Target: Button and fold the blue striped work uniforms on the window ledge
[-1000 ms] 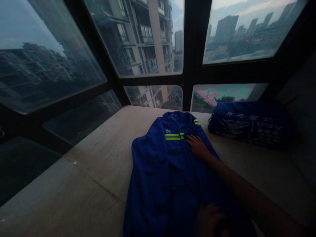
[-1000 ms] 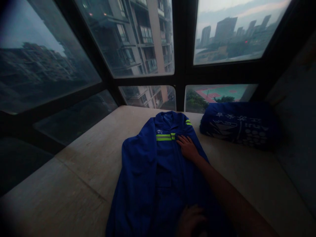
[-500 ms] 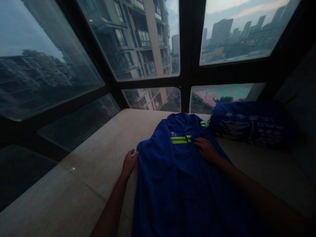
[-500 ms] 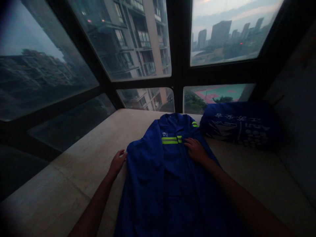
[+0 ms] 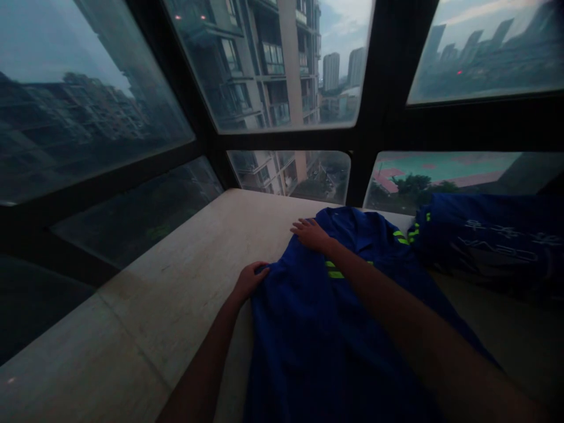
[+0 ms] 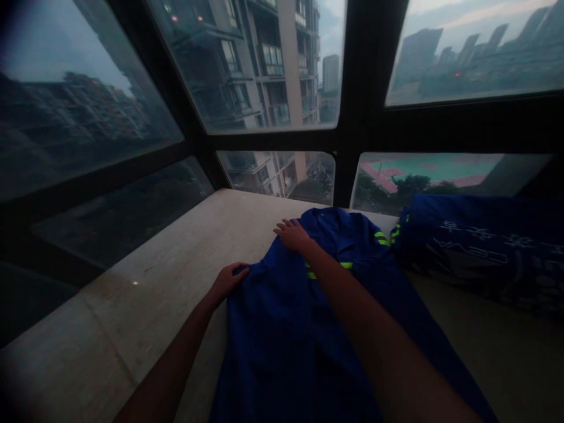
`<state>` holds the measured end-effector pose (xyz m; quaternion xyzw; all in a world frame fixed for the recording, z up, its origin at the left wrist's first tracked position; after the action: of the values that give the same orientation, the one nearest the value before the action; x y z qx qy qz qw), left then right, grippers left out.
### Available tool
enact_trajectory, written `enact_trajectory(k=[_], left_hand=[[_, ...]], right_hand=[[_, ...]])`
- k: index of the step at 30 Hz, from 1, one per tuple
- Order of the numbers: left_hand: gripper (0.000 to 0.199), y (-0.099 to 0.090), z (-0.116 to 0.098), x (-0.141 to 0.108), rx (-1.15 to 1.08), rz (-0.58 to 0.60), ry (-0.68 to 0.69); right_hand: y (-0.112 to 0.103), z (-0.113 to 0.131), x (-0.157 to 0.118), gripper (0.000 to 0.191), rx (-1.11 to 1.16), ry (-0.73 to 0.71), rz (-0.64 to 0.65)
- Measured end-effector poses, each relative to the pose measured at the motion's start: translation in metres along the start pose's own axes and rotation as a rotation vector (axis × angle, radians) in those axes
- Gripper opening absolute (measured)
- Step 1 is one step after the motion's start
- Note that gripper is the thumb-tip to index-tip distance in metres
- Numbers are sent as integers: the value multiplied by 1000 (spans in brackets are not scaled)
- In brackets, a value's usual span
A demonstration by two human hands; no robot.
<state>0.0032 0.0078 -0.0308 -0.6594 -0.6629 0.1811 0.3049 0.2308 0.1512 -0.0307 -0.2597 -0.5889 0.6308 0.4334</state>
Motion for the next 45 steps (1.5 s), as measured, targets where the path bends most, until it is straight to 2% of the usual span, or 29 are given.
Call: enact_trajectory(k=[4,7,10,14,17,21,24,27,29,31,34,37,39,41,42,45], left_hand=[[43,-5,11,-15,20,-78,-52],[46,-5,20,-24,53,-147,-124],[43,-2,24,-25,92,-198,-165],[45,-4,22,-27,96,-217,-193],[52,-9,16,-50,94,-177,-235],[58,-7,-7,-112,-7,-35,-274],[55,0,-32,-161,-16,62,-307],[39,5,-57,-201,129,104,-330],[32,7,-70,-225,240,135,-340],[33,10,-79,-246,277,177,-366],[44,17,-89,-273,265,229,-406],[54,25,-98,-291,321,218,-400],[57,29,-102,-299,322,185,-389],[56,30,-104,-304,258,123,-378],[55,29,-104,-307,202,75,-366],[55,25,-101,-316,10,-82,-333]], right_hand=[[16,-8,27,20,-84,17,66],[21,-17,33,24,-119,67,61],[21,-13,31,28,-128,123,30],[17,13,9,36,-105,173,-35],[12,39,-29,40,-28,172,-64],[5,64,-106,41,236,217,-109],[-1,76,-175,41,410,353,-184],[-6,87,-251,41,541,535,-211],[-8,94,-304,41,603,638,-179],[-7,102,-356,43,650,739,-100],[3,122,-417,55,755,811,158],[14,154,-447,70,730,862,397],[19,178,-452,83,605,891,503],[21,198,-451,90,540,841,558],[21,206,-451,90,543,798,547],[17,217,-451,77,602,691,383]])
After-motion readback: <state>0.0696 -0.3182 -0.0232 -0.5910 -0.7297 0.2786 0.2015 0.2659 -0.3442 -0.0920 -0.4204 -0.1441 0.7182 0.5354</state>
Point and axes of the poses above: each hand's wrist, its own x-axis towards the middle knuckle, its own y-axis out of the palm, z = x × y, the point moved 2 cm from there along x, towards the middle knuckle, and after that the axes turned 15 degrees about y, right-handed, at the moved point
